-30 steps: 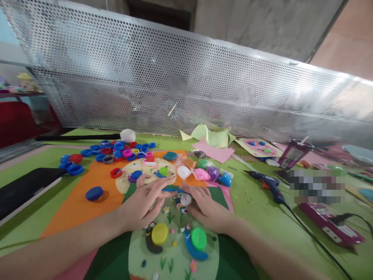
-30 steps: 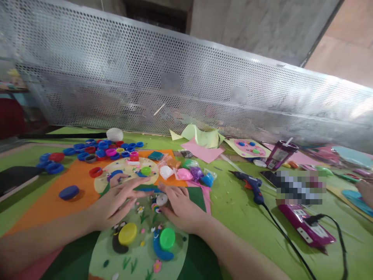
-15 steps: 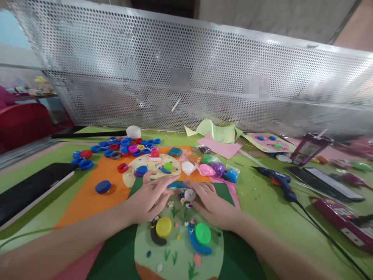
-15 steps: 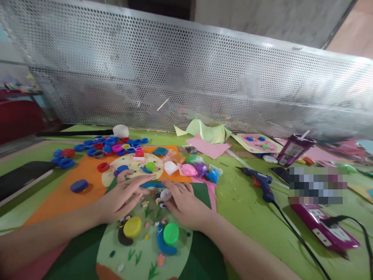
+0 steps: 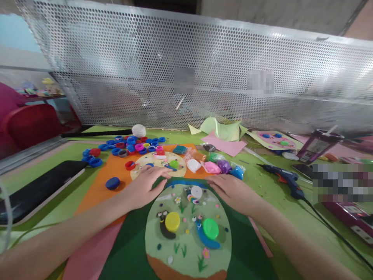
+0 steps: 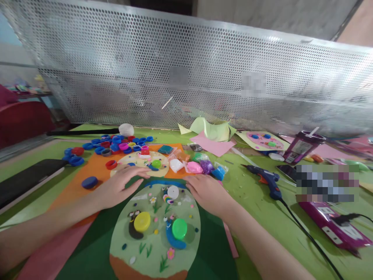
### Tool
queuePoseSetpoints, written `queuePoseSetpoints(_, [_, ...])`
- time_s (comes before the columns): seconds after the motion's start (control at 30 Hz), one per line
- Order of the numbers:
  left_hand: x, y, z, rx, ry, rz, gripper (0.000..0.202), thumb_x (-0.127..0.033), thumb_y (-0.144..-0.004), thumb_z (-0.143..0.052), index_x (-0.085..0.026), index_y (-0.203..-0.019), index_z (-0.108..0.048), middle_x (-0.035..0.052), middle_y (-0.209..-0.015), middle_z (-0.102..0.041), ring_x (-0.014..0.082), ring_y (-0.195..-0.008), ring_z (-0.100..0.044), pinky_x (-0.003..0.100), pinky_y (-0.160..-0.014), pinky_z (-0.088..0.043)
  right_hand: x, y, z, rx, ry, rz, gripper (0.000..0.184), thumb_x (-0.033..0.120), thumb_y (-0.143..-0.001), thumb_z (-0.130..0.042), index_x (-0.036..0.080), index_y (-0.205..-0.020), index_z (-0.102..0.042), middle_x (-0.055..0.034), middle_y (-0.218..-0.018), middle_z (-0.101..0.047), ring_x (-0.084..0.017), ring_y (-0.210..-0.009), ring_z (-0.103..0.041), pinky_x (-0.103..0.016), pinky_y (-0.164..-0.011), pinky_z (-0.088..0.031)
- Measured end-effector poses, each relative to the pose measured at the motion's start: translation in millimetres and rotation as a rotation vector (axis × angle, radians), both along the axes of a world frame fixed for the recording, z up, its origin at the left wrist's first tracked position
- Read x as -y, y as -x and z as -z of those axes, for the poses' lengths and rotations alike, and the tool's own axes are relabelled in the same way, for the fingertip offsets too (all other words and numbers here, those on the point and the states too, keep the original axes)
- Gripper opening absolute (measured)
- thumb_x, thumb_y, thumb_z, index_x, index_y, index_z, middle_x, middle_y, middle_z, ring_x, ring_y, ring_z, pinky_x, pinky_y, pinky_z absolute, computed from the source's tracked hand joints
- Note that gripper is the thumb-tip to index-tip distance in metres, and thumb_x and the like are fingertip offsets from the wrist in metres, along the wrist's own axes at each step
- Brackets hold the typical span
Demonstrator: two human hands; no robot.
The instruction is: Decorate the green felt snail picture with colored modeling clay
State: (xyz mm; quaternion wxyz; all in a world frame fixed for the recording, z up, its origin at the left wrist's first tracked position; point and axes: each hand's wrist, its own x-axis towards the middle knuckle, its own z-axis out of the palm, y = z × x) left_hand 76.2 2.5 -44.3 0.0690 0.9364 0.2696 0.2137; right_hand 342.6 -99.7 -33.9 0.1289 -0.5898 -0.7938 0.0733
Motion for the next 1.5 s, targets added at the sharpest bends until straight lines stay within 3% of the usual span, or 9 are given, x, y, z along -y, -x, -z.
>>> queuePoseSetpoints(0.23, [-10, 0, 16.9, -0.058, -0.079, -0.004, 0.031, -0.025, -0.089, -0.039, -0.014, -0.116, -0.048, 0.0134, -0.115, -0.059, 0.027, -0.105, -0.055, 0.044, -0.088, -0.044, -9, -16, 10.5, 0.089, -0.001, 0.032, 0.029, 0.021, -0.086, -0.042, 0.016, -0.11, -0.057, -0.0128, -0.113, -0.06, -0.027, -0.104, -0.055, -0.047, -0.088, -0.043])
queuePoseSetpoints(0.57, [-8, -3, 13.2, -0.064, -0.226, 0.016, 0.026, -0.016, -0.091, -0.036, -0.012, -0.105, -0.057, 0.0125, -0.099, -0.058, 0.0264, -0.092, -0.054, 0.046, -0.081, -0.046, -13, -28, 17.9, 0.073, 0.001, 0.045, 0.036, 0.031, -0.087, -0.042, 0.012, -0.115, -0.055, -0.0157, -0.119, -0.056, -0.029, -0.111, -0.05, -0.049, -0.094, -0.039])
queuePoseSetpoints(0.77, [-5, 2, -6.9, -0.003, -0.294, 0.094, 0.029, -0.018, -0.095, -0.033, -0.015, -0.093, -0.062, 0.0055, -0.086, -0.056, 0.0168, -0.082, -0.057, 0.031, -0.075, -0.051, -9, -42, 7.5, -0.007, 0.014, 0.058, 0.042, 0.047, -0.084, -0.045, 0.019, -0.113, -0.057, -0.0103, -0.11, -0.062, -0.026, -0.099, -0.058, -0.042, -0.084, -0.047])
queuePoseSetpoints(0.93, [4, 12, -35.2, 0.109, -0.39, 0.055, 0.028, -0.021, -0.097, -0.032, -0.016, -0.101, -0.059, 0.0061, -0.094, -0.053, 0.0164, -0.09, -0.056, 0.031, -0.084, -0.048, -10, -48, -2.4, -0.057, -0.088, 0.143, 0.044, 0.054, -0.08, -0.047, 0.019, -0.107, -0.056, -0.0107, -0.103, -0.063, -0.028, -0.091, -0.06, -0.043, -0.079, -0.048])
queuePoseSetpoints(1.13, [1, 11, -34.5, 0.055, -0.424, 0.086, 0.029, -0.021, -0.096, -0.033, -0.017, -0.094, -0.062, 0.0058, -0.089, -0.056, 0.0167, -0.086, -0.056, 0.032, -0.08, -0.049, -1, -31, -6.5, -0.065, -0.254, 0.183, 0.052, 0.053, -0.083, -0.043, 0.021, -0.124, -0.038, -0.0135, -0.127, -0.045, -0.033, -0.122, -0.035, -0.053, -0.098, -0.027])
queuePoseSetpoints(1.23, [-1, 10, -30.6, 0.017, -0.427, 0.114, 0.027, -0.019, -0.093, -0.037, -0.016, -0.09, -0.064, 0.0065, -0.086, -0.06, 0.0198, -0.087, -0.056, 0.037, -0.08, -0.047, 3, -23, -6.4, -0.052, -0.181, 0.102, 0.051, 0.052, -0.084, -0.043, 0.025, -0.126, -0.036, -0.0105, -0.13, -0.043, -0.032, -0.123, -0.033, -0.053, -0.099, -0.025])
queuePoseSetpoints(1.33, [7, 10, -33.7, 0.038, -0.453, 0.122, 0.025, -0.012, -0.089, -0.039, -0.017, -0.103, -0.06, 0.008, -0.095, -0.062, 0.0227, -0.096, -0.054, 0.043, -0.087, -0.041, 6, -21, -6.6, -0.054, -0.072, 0.028, 0.05, 0.05, -0.085, -0.043, 0.027, -0.128, -0.034, -0.0099, -0.125, -0.046, -0.029, -0.115, -0.043, -0.05, -0.094, -0.034])
queuePoseSetpoints(1.4, [19, 10, -37.8, 0.039, -0.472, 0.201, 0.033, -0.007, -0.085, -0.037, -0.02, -0.11, -0.055, 0.0056, -0.097, -0.063, 0.0209, -0.097, -0.055, 0.041, -0.09, -0.039, 9, -19, -8.4, -0.065, 0.011, -0.019, 0.053, 0.051, -0.085, -0.044, 0.028, -0.131, -0.03, -0.0088, -0.115, -0.052, -0.025, -0.101, -0.052, -0.042, -0.083, -0.044])
queuePoseSetpoints(1.5, [33, 8, -40.5, -0.027, -0.476, 0.348, 0.04, -0.004, -0.081, -0.034, -0.021, -0.11, -0.054, 0.0035, -0.094, -0.065, 0.0194, -0.095, -0.057, 0.039, -0.089, -0.038, 15, -11, -12.5, -0.12, 0.166, -0.071, 0.057, 0.05, -0.085, -0.046, 0.03, -0.134, -0.025, -0.0058, -0.103, -0.055, -0.021, -0.09, -0.055, -0.036, -0.075, -0.048])
